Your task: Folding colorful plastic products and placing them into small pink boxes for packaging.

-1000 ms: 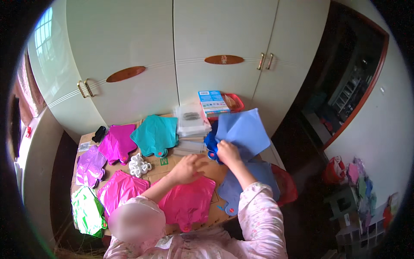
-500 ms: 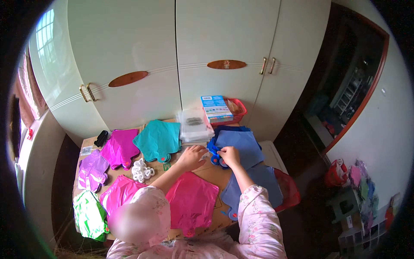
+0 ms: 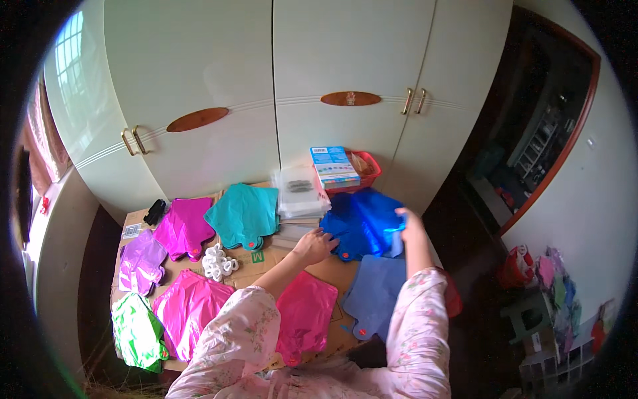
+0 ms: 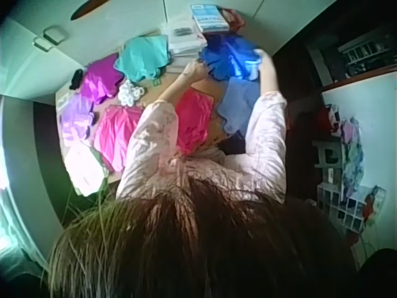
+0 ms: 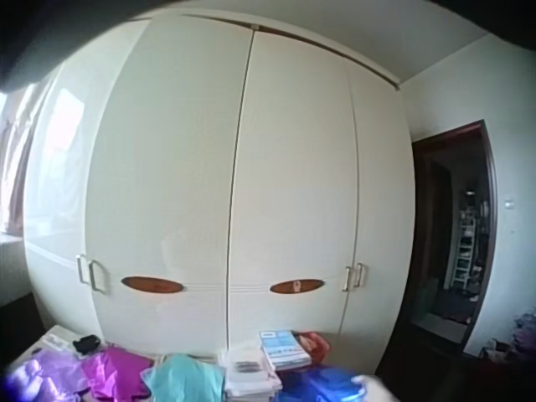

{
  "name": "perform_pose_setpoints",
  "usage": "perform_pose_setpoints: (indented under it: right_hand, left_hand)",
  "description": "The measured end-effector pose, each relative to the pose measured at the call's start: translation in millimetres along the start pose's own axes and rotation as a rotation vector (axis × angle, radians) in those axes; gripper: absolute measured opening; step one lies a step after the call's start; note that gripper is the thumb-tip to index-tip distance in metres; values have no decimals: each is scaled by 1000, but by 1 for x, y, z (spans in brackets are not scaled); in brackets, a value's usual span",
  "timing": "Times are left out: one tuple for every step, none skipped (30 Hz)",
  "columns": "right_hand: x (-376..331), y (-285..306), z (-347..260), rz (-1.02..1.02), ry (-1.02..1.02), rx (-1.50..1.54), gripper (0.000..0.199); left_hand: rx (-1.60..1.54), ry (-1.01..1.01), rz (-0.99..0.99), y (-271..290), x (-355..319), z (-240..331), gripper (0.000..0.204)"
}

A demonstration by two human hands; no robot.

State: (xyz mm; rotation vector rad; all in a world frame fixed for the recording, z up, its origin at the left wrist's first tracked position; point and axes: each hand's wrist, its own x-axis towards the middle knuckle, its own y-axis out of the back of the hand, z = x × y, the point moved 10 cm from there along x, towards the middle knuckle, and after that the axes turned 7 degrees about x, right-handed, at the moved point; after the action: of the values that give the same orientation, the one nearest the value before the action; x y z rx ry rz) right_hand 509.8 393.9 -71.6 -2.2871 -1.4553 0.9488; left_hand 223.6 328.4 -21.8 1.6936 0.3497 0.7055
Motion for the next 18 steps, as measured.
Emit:
perform_pose_setpoints:
  right_hand:
    - [10,48,-58,130,204,-14,27]
    - [0,66,-98,332,380,-18,23]
    - [-13,88,-158,380,629,-74,20]
    - [-39,57,-178,368,821,-114,15]
    - [-68,31,-205,429,1007,-272,9]
    - [-101,-10,-223,411,1215,-408,7]
    - [-127,-53,-237,427,1334,-698,10]
    - [-148,-97,-237,273,1447,-711,17]
    - [-179,-156,-219,244,1559,-930,20]
    - [-195,-199,-199,153,1547,-937,18]
    - [-205,-241,-176,122,1651,-1181,16]
    - [-205,-283,-145,-59,1607,-1325,18]
    - [-218,-319,-112,-322,1750,-1290,19]
    - [-219,-347,-78,-480,1638,-1354,19]
    - [-230,-371,-43,-575,1732,-1337,16]
    - [-233,-390,-5,-702,1734,-1313,15]
    - [-233,-405,33,-839,1728,-1302,13]
    - [-223,-410,69,-903,1709,-1284,10]
  left_hand:
    - [-15,-26,26,5,10,11,30]
    - [-11,-17,24,4,8,8,30]
    - [-24,-32,44,7,14,16,29]
    - [-15,-5,25,1,6,8,29]
    - [-12,6,25,3,5,8,29]
    - [-11,17,23,2,3,7,29]
    - [-17,15,24,4,3,9,29]
    - [-21,12,30,8,4,10,29]
    - [-17,24,24,10,-3,3,29]
    - [-25,61,23,14,-7,-7,29]
    - [-36,93,26,24,-10,-15,30]
    - [-40,139,22,35,-20,-28,30]
    - [-25,146,41,52,-33,-41,32]
    - [-47,217,67,66,-48,-60,34]
    - [-55,269,78,80,-70,-82,31]
    - [-68,313,93,93,-92,-102,29]
    - [-61,360,112,108,-114,-121,28]
    - [-64,391,138,119,-132,-138,27]
